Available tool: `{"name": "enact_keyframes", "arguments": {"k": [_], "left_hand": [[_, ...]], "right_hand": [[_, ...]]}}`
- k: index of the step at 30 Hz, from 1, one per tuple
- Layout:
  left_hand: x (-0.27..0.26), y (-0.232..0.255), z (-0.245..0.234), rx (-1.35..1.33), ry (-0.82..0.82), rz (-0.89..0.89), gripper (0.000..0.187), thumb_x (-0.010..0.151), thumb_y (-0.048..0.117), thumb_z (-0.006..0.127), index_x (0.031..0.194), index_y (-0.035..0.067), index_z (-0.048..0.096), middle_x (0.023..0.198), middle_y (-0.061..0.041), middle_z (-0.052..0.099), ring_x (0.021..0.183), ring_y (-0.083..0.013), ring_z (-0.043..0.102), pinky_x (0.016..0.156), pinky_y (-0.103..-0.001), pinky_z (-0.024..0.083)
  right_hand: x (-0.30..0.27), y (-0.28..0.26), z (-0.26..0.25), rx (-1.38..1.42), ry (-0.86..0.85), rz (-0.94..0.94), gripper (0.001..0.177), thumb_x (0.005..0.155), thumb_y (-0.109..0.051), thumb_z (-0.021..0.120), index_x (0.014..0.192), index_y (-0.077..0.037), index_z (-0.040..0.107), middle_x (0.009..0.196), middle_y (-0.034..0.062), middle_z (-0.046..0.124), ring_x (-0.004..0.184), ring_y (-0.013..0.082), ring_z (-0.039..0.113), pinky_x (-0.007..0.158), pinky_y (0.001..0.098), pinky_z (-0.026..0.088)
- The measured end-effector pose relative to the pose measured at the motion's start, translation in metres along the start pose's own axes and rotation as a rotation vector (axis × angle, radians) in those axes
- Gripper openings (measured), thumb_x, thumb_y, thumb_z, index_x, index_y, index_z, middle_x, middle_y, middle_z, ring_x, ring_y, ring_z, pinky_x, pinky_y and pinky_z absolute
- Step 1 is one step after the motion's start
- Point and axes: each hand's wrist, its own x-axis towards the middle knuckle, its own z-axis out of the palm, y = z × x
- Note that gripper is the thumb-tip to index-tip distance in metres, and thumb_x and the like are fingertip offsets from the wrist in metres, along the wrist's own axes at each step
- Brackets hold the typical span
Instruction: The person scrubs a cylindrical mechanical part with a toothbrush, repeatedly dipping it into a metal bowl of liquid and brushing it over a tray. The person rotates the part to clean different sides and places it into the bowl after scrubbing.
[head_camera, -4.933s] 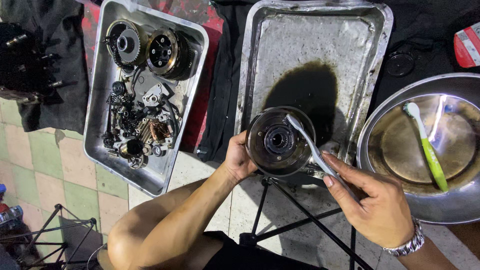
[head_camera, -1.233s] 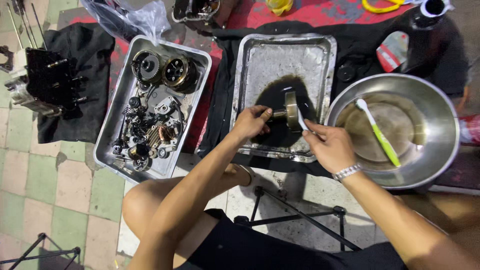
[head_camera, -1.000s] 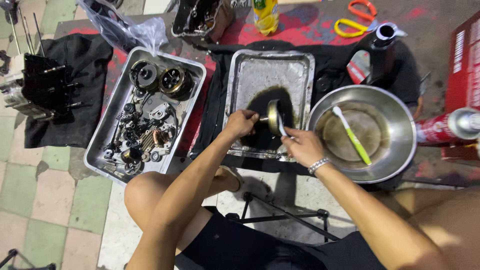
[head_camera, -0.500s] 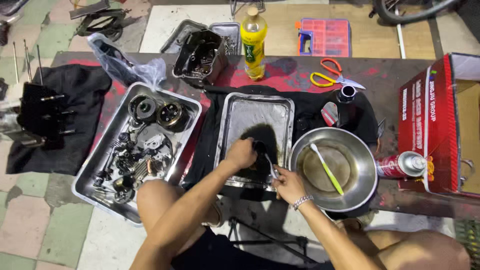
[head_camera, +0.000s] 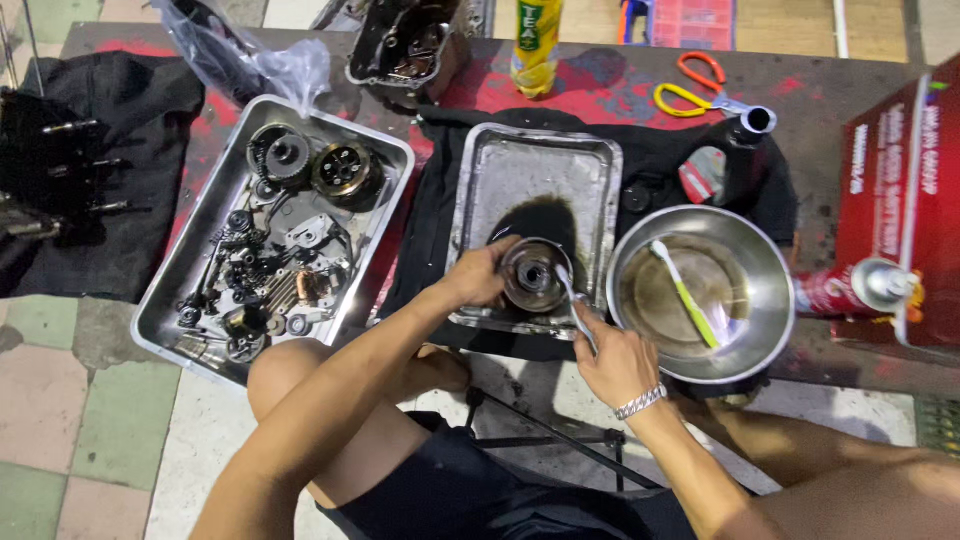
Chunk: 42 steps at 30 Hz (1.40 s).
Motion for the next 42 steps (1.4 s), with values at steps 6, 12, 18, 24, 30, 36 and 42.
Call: {"name": "enact_keyframes", "arguments": {"k": [6,12,18,24,30,36,42], "left_hand": [[0.017,-0.023,-0.012,0.167,0.053,0.24,0.063,0.094,0.015,0.061,0.154,0.016,0.042,0.113,-0.025,0.071,0.102,-0.0384,0.071,0.091,-0.043,0.055],[0.035,-0.013,-0.011,0.171,0.104,0.404,0.073,0.078,0.003,0.067,0.148,0.008,0.048,0.121,-0.028,0.068,0.113,-0.0411,0.066,0.097,-0.045,0.053],[0.037,0.017,-0.011,0.251,0.01,0.191,0.072,0.076,0.001,0.066,0.146,0.012,0.052,0.11,-0.027,0.07,0.107,-0.0416,0.067,0.095,-0.046,0.052],[0.032,0.018,-0.028,0.24,0.12,0.219,0.067,0.073,-0.004,0.065,0.137,0.016,0.063,0.106,-0.023,0.073,0.103,-0.0405,0.069,0.09,-0.047,0.054],[0.036,0.013,-0.029,0.199,0.106,0.275,0.062,0.075,-0.004,0.065,0.134,0.015,0.065,0.108,-0.023,0.072,0.105,-0.039,0.07,0.09,-0.046,0.055],[0.04,0.013,-0.029,0.256,0.046,0.25,0.071,0.071,-0.006,0.064,0.139,0.015,0.061,0.103,-0.025,0.072,0.102,-0.0399,0.069,0.092,-0.046,0.053],[0.04,0.01,-0.029,0.191,0.038,0.225,0.063,0.076,-0.005,0.06,0.136,0.014,0.064,0.108,-0.024,0.072,0.105,-0.039,0.069,0.094,-0.045,0.053]], "right_hand": [[0.008,-0.013,0.025,0.036,0.184,-0.062,0.044,0.088,-0.028,0.064,0.132,-0.026,0.07,0.076,0.0201,0.073,0.066,0.0391,0.07,0.063,0.051,0.055],[0.019,-0.03,0.029,-0.042,0.031,0.132,0.046,0.091,-0.028,0.063,0.137,-0.028,0.066,0.078,0.02,0.074,0.066,0.0392,0.07,0.065,0.051,0.056],[0.041,-0.028,0.026,0.002,-0.116,0.194,0.05,0.097,-0.026,0.056,0.146,-0.023,0.056,0.086,0.0172,0.075,0.054,0.0316,0.071,0.057,0.0446,0.059],[0.036,-0.029,0.027,-0.1,-0.168,0.203,0.046,0.098,-0.028,0.054,0.144,-0.028,0.057,0.09,0.0137,0.076,0.043,0.0299,0.064,0.047,0.0453,0.056],[0.049,-0.032,0.035,-0.145,0.134,-0.109,0.043,0.098,-0.025,0.056,0.14,-0.023,0.066,0.085,0.0095,0.077,0.059,0.0305,0.065,0.062,0.0451,0.056],[0.046,-0.02,0.014,-0.271,-0.134,0.028,0.047,0.096,-0.029,0.055,0.142,-0.031,0.062,0.078,0.0103,0.077,0.057,0.0247,0.071,0.086,0.0503,0.054],[0.057,-0.032,0.028,-0.17,0.045,-0.143,0.046,0.096,-0.022,0.057,0.141,-0.025,0.064,0.083,0.0113,0.077,0.06,0.0267,0.069,0.078,0.0459,0.058]]}}
